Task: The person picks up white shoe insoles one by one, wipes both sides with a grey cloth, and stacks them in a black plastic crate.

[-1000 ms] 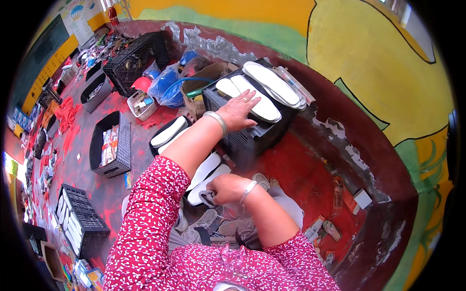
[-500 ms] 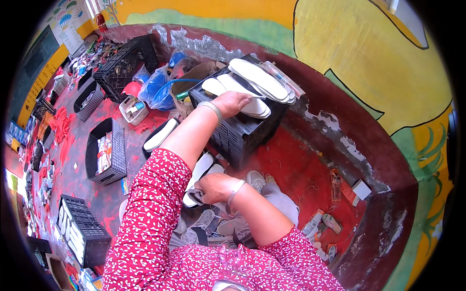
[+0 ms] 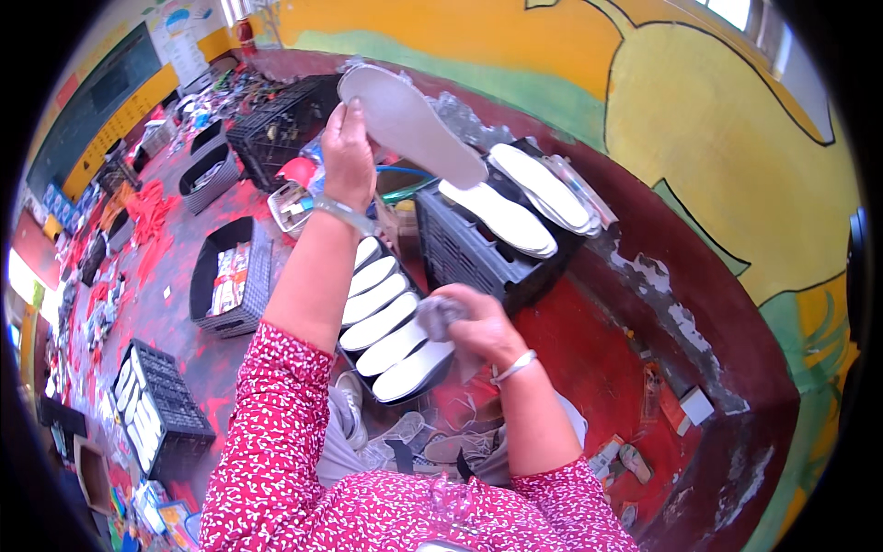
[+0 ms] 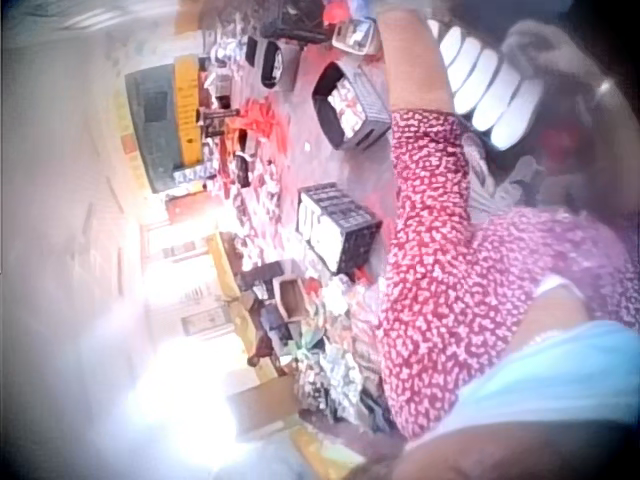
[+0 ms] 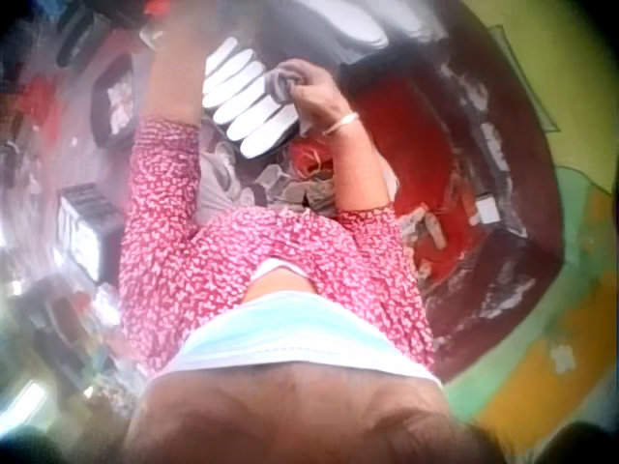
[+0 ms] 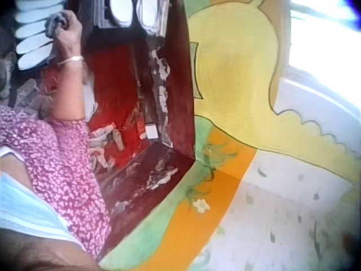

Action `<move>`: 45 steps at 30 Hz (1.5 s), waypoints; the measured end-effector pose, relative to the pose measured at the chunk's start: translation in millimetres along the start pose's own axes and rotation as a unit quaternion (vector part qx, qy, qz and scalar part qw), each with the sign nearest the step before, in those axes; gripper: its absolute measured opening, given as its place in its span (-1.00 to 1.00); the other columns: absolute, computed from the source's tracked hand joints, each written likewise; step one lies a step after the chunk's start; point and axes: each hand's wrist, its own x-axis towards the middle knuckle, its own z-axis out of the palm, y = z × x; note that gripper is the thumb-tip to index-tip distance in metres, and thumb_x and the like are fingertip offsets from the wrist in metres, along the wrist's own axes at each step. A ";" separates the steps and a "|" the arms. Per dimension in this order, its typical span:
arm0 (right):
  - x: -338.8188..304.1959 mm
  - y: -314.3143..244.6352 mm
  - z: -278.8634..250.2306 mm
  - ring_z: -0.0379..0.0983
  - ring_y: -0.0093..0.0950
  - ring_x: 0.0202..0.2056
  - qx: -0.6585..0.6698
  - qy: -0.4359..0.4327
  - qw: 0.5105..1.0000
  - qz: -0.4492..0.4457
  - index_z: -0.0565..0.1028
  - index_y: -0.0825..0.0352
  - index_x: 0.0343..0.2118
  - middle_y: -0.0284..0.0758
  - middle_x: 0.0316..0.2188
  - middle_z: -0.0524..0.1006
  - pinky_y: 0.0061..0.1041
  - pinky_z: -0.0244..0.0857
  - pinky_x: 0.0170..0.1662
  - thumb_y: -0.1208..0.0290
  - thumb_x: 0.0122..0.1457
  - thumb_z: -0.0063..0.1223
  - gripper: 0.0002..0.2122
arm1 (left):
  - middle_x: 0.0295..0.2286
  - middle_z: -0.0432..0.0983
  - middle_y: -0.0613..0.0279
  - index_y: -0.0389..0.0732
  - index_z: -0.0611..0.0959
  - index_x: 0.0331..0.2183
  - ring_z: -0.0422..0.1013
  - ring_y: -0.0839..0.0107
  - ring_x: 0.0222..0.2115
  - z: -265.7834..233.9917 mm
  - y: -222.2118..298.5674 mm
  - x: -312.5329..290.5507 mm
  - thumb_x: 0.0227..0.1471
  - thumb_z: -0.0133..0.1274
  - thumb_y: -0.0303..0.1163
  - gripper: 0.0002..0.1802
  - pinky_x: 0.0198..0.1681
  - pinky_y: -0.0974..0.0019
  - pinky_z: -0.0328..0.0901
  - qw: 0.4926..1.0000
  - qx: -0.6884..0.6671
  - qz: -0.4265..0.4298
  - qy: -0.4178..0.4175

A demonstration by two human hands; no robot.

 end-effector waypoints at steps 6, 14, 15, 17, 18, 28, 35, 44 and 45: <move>-4.3 -3.9 -15.2 0.45 -0.55 -0.48 0.313 0.097 0.945 -0.010 0.48 0.46 -0.30 -0.29 -0.44 0.53 -0.59 0.33 -0.41 0.43 0.09 -0.08 -0.79 | -0.26 0.49 0.05 -0.38 0.43 -0.12 0.48 0.23 -0.28 -96.2 28.1 -85.1 0.20 -0.24 -0.32 -0.65 -0.22 0.19 0.42 0.976 -0.033 -0.197 0.082; 18.9 42.2 26.4 0.38 -0.68 -0.41 0.021 0.001 0.994 0.105 0.51 0.44 -0.23 -0.43 -0.42 0.51 -0.68 0.27 -0.31 0.35 0.17 0.04 -0.77 | -0.27 0.50 0.13 -0.35 0.46 -0.12 0.47 0.38 -0.28 -118.2 11.4 -186.5 0.21 -0.21 -0.28 -0.65 -0.18 0.36 0.36 0.962 -0.008 -0.271 0.036; 23.0 46.9 32.0 0.38 -0.67 -0.38 -0.024 -0.004 0.994 0.107 0.49 0.43 -0.17 -0.42 -0.39 0.51 -0.65 0.29 -0.26 0.34 0.17 0.04 -0.74 | -0.27 0.50 0.14 -0.35 0.46 -0.13 0.47 0.41 -0.29 -123.6 2.8 -190.5 0.21 -0.21 -0.26 -0.64 -0.19 0.38 0.36 0.965 0.023 -0.262 0.026; 23.3 30.1 47.3 0.39 -0.65 -0.38 0.032 -0.022 0.986 0.162 0.50 0.42 -0.17 -0.41 -0.38 0.51 -0.64 0.30 -0.28 0.31 0.15 0.08 -0.71 | -0.35 0.49 0.24 -0.33 0.48 -0.18 0.42 0.54 -0.36 -130.3 -10.2 -191.1 0.22 -0.22 -0.23 -0.65 -0.26 0.45 0.33 0.965 0.064 -0.255 -0.012; 25.8 34.3 50.0 0.39 -0.65 -0.39 0.052 -0.036 0.984 0.166 0.50 0.42 -0.17 -0.41 -0.39 0.51 -0.64 0.30 -0.30 0.31 0.14 0.09 -0.71 | -0.39 0.48 0.28 -0.32 0.49 -0.22 0.39 0.59 -0.40 -132.0 -18.0 -193.4 0.22 -0.22 -0.23 -0.66 -0.29 0.47 0.30 0.964 0.076 -0.252 -0.020; 35.8 36.1 50.6 0.39 -0.64 -0.56 0.103 0.045 0.981 0.159 0.53 0.51 -0.38 -0.36 -0.55 0.52 -0.65 0.27 -0.50 0.35 0.11 0.11 -0.76 | -0.26 0.47 0.24 -0.32 0.38 -0.03 0.45 0.54 -0.32 -107.8 -3.2 -197.3 0.10 0.02 -0.38 -0.59 -0.27 0.45 0.38 0.931 -0.005 -0.355 -0.089; 35.2 45.2 38.7 0.38 -0.66 -0.57 0.066 0.049 0.987 0.138 0.53 0.47 -0.37 -0.38 -0.56 0.51 -0.64 0.26 -0.51 0.32 0.13 0.09 -0.76 | -0.28 0.51 0.19 -0.30 0.41 -0.07 0.48 0.45 -0.30 -110.7 -10.3 -198.4 0.09 0.01 -0.42 -0.65 -0.26 0.38 0.41 0.902 -0.091 -0.418 -0.057; 40.3 34.4 15.7 0.44 -0.45 -0.16 0.388 0.059 0.919 0.030 0.31 0.43 -0.03 -0.23 -0.17 0.46 -0.45 0.35 -0.11 0.35 0.24 -0.16 -0.69 | -0.26 0.51 0.22 -0.27 0.44 -0.09 0.47 0.47 -0.31 -109.6 -13.1 -196.5 0.08 0.01 -0.45 -0.67 -0.23 0.35 0.39 0.918 -0.098 -0.383 -0.032; 40.5 34.5 19.3 0.43 -0.45 -0.14 0.395 0.030 0.918 0.027 0.29 0.44 0.01 -0.24 -0.15 0.45 -0.46 0.34 -0.09 0.38 0.23 -0.14 -0.67 | -0.26 0.51 0.24 -0.27 0.44 -0.08 0.46 0.49 -0.30 -110.2 -17.8 -200.5 0.08 0.01 -0.45 -0.66 -0.22 0.36 0.38 0.924 -0.074 -0.374 -0.036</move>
